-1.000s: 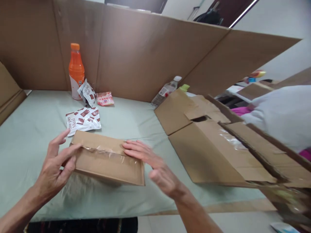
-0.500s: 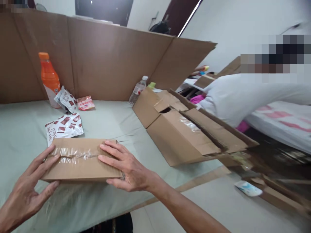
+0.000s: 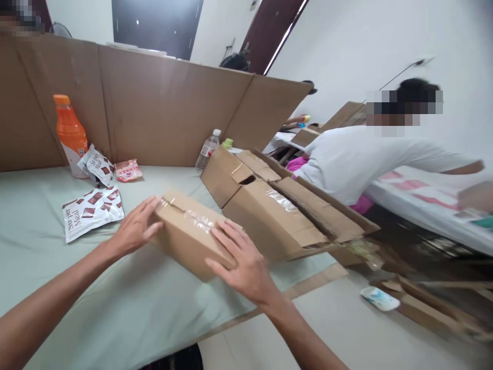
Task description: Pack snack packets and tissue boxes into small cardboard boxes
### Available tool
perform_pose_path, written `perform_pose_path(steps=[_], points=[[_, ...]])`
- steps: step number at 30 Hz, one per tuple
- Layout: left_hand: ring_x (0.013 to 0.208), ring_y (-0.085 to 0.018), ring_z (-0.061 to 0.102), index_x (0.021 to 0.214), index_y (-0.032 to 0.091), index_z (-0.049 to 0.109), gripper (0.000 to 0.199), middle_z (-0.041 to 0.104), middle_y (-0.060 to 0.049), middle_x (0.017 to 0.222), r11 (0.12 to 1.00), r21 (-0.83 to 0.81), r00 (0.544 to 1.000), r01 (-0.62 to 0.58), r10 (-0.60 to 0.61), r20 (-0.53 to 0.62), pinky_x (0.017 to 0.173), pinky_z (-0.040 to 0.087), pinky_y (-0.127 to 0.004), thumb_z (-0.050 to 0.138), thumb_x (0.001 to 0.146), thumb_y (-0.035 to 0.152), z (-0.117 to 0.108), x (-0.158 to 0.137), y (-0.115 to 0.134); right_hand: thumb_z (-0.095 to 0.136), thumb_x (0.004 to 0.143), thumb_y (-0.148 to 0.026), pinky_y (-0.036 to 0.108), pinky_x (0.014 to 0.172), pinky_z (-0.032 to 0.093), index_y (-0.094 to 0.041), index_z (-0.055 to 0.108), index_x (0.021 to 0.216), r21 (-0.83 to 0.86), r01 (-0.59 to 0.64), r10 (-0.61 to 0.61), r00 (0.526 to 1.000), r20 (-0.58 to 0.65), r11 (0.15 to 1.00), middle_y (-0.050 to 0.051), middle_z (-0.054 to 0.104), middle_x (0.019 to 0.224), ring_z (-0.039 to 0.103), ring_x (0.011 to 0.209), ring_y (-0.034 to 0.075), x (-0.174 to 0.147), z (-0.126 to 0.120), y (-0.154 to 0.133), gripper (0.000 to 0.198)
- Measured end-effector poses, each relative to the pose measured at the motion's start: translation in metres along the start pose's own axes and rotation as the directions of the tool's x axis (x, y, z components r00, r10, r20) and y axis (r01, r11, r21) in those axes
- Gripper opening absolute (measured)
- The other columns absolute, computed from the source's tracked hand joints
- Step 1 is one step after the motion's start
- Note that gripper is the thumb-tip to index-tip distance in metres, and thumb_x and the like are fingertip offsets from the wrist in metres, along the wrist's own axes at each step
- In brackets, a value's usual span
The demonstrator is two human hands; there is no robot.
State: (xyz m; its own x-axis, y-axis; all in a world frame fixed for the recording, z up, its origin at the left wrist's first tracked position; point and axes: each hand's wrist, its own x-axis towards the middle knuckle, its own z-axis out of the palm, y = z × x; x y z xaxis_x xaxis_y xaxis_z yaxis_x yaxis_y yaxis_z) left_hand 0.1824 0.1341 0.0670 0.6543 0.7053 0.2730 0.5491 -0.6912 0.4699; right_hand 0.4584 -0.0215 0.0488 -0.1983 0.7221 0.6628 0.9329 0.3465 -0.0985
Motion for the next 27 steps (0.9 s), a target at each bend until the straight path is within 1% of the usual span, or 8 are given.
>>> perform_pose_path(steps=[2,4,8,13,18,23,25,27], points=[[0.159,-0.037,0.033,0.166,0.012,0.024,0.072,0.029,-0.024,0.172,0.996,0.026,0.996,0.089,-0.089,-0.018,0.128,0.035,-0.058,0.053,0.103,0.029,0.027,0.028,0.001,0.067,0.094,-0.038,0.054,0.101,0.053,-0.023,0.062,0.139,-0.143,-0.157,0.156,0.988,-0.023,0.977,0.017,0.065,0.143,0.058,0.134,0.038,0.02,0.019,0.015,0.048],[0.157,-0.04,0.037,0.165,0.011,0.025,0.077,0.031,-0.027,0.171,0.992,0.057,0.993,0.112,-0.114,0.023,0.124,0.04,-0.062,0.061,0.1,0.031,0.052,0.031,0.005,0.067,0.093,-0.039,0.054,0.096,0.051,-0.021,0.065,0.133,-0.266,-0.318,0.332,0.943,0.006,0.91,0.019,0.065,0.142,0.057,0.132,0.04,0.05,0.038,0.03,0.044],[0.153,-0.038,0.045,0.152,0.018,0.053,0.063,0.045,-0.021,0.165,0.991,0.132,0.986,0.037,-0.057,0.157,0.125,0.04,-0.056,0.071,0.093,0.032,0.081,-0.016,0.012,0.067,0.093,-0.037,0.056,0.098,0.045,-0.016,0.064,0.129,-0.405,-0.501,0.569,0.82,0.059,0.765,0.022,0.065,0.137,0.053,0.129,0.04,0.113,0.07,0.064,0.042],[0.155,-0.037,0.041,0.148,0.021,0.059,0.051,0.046,-0.019,0.165,0.98,0.193,0.977,-0.047,0.005,0.214,0.128,0.035,-0.059,0.063,0.098,0.033,0.081,-0.057,0.01,0.066,0.093,-0.036,0.062,0.101,0.042,-0.013,0.066,0.126,-0.422,-0.566,0.637,0.77,0.036,0.708,0.025,0.067,0.132,0.053,0.127,0.042,0.148,0.088,0.103,0.04],[0.155,-0.04,0.04,0.149,0.017,0.057,0.053,0.045,-0.022,0.165,0.977,0.202,0.98,-0.076,0.036,0.194,0.126,0.034,-0.062,0.062,0.1,0.038,0.088,-0.054,0.009,0.064,0.092,-0.043,0.063,0.105,0.042,-0.011,0.055,0.144,-0.393,-0.552,0.607,0.795,0.021,0.736,0.029,0.054,0.151,0.046,0.141,0.044,0.125,0.078,0.107,0.062],[0.15,-0.038,0.048,0.144,0.016,0.061,0.058,0.05,-0.023,0.16,0.975,0.209,0.983,-0.078,0.041,0.18,0.124,0.037,-0.056,0.066,0.098,0.051,0.096,-0.06,0.017,0.053,0.098,-0.043,0.064,0.113,0.038,-0.012,0.056,0.145,-0.222,-0.438,0.407,0.897,-0.173,0.871,0.028,0.043,0.162,0.044,0.147,0.044,0.061,0.085,0.063,0.057],[0.147,-0.038,0.05,0.142,0.014,0.062,0.059,0.052,-0.024,0.158,0.97,0.229,0.983,-0.079,0.039,0.177,0.123,0.037,-0.054,0.065,0.097,0.053,0.095,-0.061,0.023,0.053,0.096,-0.042,0.061,0.112,0.042,-0.015,0.063,0.137,-0.08,-0.323,0.32,0.946,-0.039,0.943,0.025,0.048,0.159,0.05,0.142,0.042,0.046,0.106,0.042,0.05],[0.143,-0.04,0.053,0.141,0.01,0.063,0.059,0.056,-0.028,0.153,0.962,0.26,0.984,-0.086,0.04,0.176,0.12,0.039,-0.054,0.065,0.097,0.051,0.09,-0.062,0.03,0.055,0.092,-0.043,0.058,0.11,0.046,-0.019,0.068,0.13,0.087,-0.242,0.222,0.956,0.192,0.966,0.021,0.054,0.156,0.056,0.137,0.039,0.046,0.136,0.02,0.047]])
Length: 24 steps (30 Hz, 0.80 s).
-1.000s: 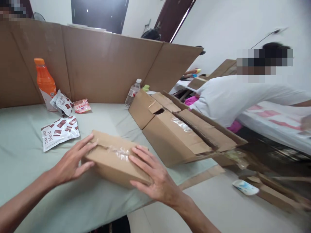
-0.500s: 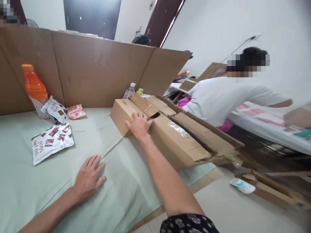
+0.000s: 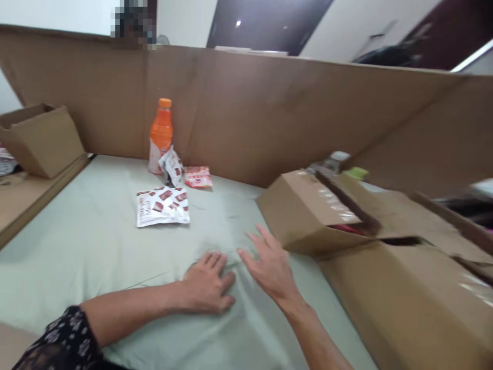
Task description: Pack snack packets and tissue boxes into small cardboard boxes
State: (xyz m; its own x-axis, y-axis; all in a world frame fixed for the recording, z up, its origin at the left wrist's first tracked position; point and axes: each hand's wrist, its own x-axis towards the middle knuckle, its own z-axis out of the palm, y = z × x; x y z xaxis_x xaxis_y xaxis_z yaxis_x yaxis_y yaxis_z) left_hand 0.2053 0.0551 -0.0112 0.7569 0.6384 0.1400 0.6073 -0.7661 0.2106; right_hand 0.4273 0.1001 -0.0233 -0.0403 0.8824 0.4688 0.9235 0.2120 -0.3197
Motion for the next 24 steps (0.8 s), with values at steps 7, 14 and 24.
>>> perform_pose_path(steps=[7,14,24], points=[[0.121,-0.022,0.067,0.097,0.03,0.08,0.023,0.077,-0.001,0.124,0.982,0.067,0.984,-0.176,0.178,-0.028,0.108,0.048,-0.031,0.081,0.08,0.044,-0.065,-0.05,-0.048,0.053,0.091,-0.053,0.052,0.109,0.051,-0.016,0.058,0.147,0.274,0.052,-0.144,0.935,0.326,0.96,0.019,0.065,0.146,0.062,0.134,0.035,0.058,0.101,-0.089,0.067],[0.159,-0.042,0.028,0.144,0.01,0.054,0.06,0.032,-0.022,0.169,0.69,0.044,0.588,0.722,-0.579,-0.565,0.127,0.027,-0.066,0.073,0.092,0.033,-0.231,-0.176,-0.224,0.057,0.094,-0.044,0.053,0.107,0.048,-0.023,0.068,0.138,0.242,0.173,-0.211,0.967,0.141,0.955,0.016,0.069,0.135,0.061,0.132,0.035,0.035,0.138,-0.133,0.05],[0.156,-0.056,0.018,0.123,-0.003,0.059,0.092,0.027,-0.015,0.168,0.236,-0.284,0.017,0.929,-0.796,-0.605,0.122,0.022,-0.074,0.087,0.066,0.064,-0.338,-0.203,-0.345,0.063,0.09,-0.04,0.052,0.111,0.045,-0.025,0.069,0.139,0.236,0.109,-0.156,0.969,0.192,0.966,0.014,0.068,0.142,0.058,0.137,0.034,0.039,0.131,-0.129,0.051]])
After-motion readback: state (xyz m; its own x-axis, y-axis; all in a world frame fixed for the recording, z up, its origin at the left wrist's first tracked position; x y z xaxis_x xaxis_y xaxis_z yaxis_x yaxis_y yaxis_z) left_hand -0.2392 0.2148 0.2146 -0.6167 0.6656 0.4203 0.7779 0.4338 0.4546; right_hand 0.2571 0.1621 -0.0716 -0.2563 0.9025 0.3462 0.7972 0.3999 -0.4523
